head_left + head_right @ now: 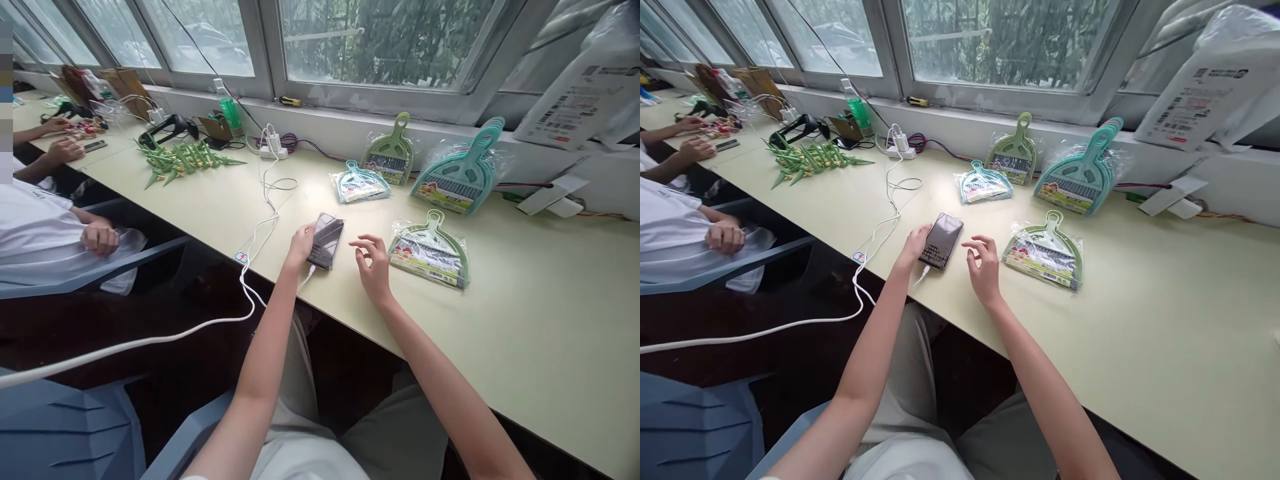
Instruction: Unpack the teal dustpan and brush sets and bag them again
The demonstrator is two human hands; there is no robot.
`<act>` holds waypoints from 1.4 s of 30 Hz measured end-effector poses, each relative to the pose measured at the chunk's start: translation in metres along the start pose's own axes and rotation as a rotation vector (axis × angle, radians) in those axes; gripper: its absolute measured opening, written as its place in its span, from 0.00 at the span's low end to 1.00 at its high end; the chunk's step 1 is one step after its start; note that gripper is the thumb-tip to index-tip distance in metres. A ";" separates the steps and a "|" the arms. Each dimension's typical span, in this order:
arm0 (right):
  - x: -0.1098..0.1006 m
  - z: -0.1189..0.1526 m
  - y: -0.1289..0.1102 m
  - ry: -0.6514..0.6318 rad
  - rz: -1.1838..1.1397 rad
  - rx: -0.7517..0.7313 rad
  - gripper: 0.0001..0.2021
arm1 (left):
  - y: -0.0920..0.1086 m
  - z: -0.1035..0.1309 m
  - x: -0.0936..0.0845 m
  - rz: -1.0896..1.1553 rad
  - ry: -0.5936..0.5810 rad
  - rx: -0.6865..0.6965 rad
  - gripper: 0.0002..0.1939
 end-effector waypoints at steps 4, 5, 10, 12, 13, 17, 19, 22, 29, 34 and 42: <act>0.001 -0.001 0.001 -0.004 0.008 0.011 0.11 | 0.020 -0.025 -0.012 -0.178 0.048 0.004 0.26; 0.001 -0.001 0.001 -0.001 0.009 0.014 0.11 | 0.027 -0.025 -0.012 -0.206 0.069 0.044 0.26; -0.002 -0.001 0.002 0.016 0.013 0.024 0.12 | 0.055 0.057 0.001 -0.229 0.113 0.493 0.21; -0.003 0.001 0.002 0.021 0.013 0.027 0.12 | 0.041 0.120 0.007 -0.241 0.159 0.714 0.18; -0.003 0.001 0.001 0.019 0.012 0.026 0.12 | 0.024 0.154 0.009 -0.272 0.141 0.828 0.18; 0.000 0.002 0.000 -0.006 -0.001 0.012 0.12 | -0.087 0.268 -0.008 -0.516 -0.196 1.098 0.21; 0.001 0.002 -0.001 -0.019 -0.012 0.006 0.12 | -0.153 0.299 -0.039 -0.706 -0.142 0.717 0.22; 0.002 0.003 -0.002 -0.032 -0.014 -0.002 0.13 | -0.230 0.330 -0.090 -1.022 -0.085 0.258 0.24; 0.003 0.001 0.001 -0.049 0.002 -0.012 0.14 | -0.274 0.344 -0.103 -1.447 -0.259 -0.084 0.26; -0.016 0.005 -0.019 -0.030 0.028 -0.054 0.14 | -0.267 0.323 -0.104 -1.547 -0.376 -0.247 0.18; -0.136 0.237 -0.046 0.195 0.313 0.485 0.19 | -0.267 0.310 -0.122 -1.445 -0.405 -0.324 0.24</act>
Point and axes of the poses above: each hand's wrist, its own z-axis away from the middle knuckle, its own x-axis out of the palm, y = z × x, the point moved 2 cm from there along -z, towards the middle knuckle, and after that the axes turned 4 degrees about z, right-handed, at the moved point
